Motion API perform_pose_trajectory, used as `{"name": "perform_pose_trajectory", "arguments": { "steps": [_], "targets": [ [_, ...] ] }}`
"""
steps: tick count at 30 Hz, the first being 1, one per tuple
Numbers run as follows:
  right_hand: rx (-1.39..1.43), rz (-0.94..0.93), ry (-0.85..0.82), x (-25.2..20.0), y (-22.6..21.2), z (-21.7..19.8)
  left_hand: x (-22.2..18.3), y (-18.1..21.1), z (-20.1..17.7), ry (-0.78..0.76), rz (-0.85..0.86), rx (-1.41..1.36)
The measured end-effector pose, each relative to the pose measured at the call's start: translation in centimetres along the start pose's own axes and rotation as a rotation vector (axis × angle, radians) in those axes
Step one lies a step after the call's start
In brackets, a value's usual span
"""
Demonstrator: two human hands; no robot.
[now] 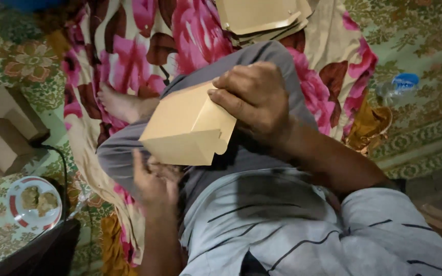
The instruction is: Assembling a cardboard box by folding and tucking its flaps.
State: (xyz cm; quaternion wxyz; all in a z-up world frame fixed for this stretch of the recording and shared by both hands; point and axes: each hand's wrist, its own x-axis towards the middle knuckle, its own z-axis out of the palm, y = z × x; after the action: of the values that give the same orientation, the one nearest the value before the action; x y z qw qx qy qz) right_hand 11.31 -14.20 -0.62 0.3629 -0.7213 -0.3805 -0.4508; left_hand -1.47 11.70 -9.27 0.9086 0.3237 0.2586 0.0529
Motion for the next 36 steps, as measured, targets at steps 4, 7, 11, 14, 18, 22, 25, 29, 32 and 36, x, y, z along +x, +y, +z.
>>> {"name": "perform_pose_trajectory", "arguments": {
  "steps": [4,7,11,14,18,22,25,29,32,36],
  "targets": [
    [-0.047,-0.011,-0.256,3.2,-0.5,-2.0,-1.2,2.4,-1.2,0.223,-0.092,0.534],
    [0.021,-0.014,-0.300,4.2,-0.2,-1.9,-2.9,4.8,0.9,0.249,0.235,0.766],
    [0.130,-0.040,-0.318,5.5,-0.3,-0.8,-3.9,6.5,2.2,0.207,0.448,1.024],
    [0.268,-0.031,-0.376,4.8,-0.6,0.9,-4.6,6.6,4.6,0.127,0.581,1.154],
    [0.505,-0.008,-0.481,3.6,-1.9,2.1,-4.9,7.0,8.3,-0.278,0.821,1.352],
    [0.634,0.022,-0.574,2.6,-3.3,2.2,-4.4,7.4,10.0,-0.454,0.978,1.388],
    [0.649,0.013,-0.544,2.1,-4.1,2.4,-4.3,8.2,11.7,-0.584,0.993,1.414],
    [0.573,-0.047,-0.485,2.1,-4.8,2.3,-3.7,8.0,11.2,-0.705,1.021,1.414],
    [0.509,-0.046,-0.503,1.2,-4.8,2.4,-3.9,7.9,11.4,-0.726,1.017,1.444],
    [0.617,0.022,-0.445,-0.3,-4.2,3.1,-3.8,7.4,11.5,-0.691,0.979,1.439]
  ]
}}
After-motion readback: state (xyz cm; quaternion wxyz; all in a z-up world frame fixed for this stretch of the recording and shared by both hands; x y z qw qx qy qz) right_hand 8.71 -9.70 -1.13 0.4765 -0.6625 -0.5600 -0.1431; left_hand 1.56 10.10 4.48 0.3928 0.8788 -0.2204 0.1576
